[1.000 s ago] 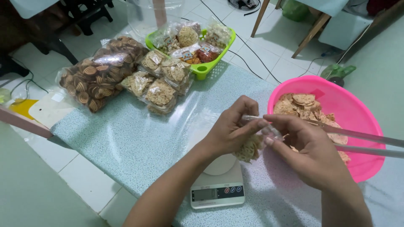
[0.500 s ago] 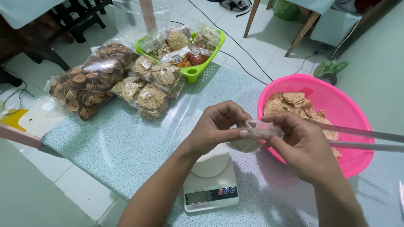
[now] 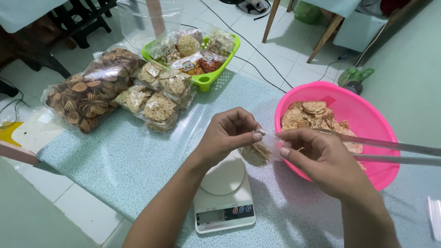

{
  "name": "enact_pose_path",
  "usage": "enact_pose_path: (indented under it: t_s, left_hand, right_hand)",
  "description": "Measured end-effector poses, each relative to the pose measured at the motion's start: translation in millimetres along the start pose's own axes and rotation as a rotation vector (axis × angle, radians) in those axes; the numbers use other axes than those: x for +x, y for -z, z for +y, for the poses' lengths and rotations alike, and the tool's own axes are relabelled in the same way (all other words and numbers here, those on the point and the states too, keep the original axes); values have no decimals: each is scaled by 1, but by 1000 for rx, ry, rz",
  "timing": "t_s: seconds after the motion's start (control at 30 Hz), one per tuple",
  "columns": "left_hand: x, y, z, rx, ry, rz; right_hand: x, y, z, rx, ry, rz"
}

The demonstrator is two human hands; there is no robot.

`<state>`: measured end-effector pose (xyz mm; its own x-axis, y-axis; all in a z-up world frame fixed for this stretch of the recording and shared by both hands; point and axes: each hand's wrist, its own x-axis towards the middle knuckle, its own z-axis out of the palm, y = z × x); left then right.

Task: A person is packaging crispy snacks by using tongs to transfer them from a large bowl into small plastic bags, which are then weighed on a digital scale.

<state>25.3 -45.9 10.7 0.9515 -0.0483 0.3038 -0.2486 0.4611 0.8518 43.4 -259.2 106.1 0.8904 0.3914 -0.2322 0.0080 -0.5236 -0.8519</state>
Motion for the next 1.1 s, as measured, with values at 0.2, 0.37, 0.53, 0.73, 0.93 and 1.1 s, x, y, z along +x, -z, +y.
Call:
enact_pose_path:
  t_s: [0.2, 0.37, 0.53, 0.73, 0.93, 1.1]
  left_hand:
    - [-3, -7, 5, 116, -1, 36]
    - [-5, -14, 6, 427, -65, 79]
    - [-7, -26, 2, 565, -94, 126]
    - [-8, -31, -5, 771, -82, 208]
    - [-8, -28, -4, 764, -146, 141]
    - [-8, -23, 12, 573, -141, -213]
  right_hand:
    - [7, -1, 13, -59, 83, 19]
    - [7, -7, 17, -161, 174, 128]
    - [9, -15, 21, -270, 265, 243]
    - [22, -16, 36, -546, 325, 235]
    - [18, -13, 26, -466, 350, 233]
    - [10, -5, 27, 9, 216, 158]
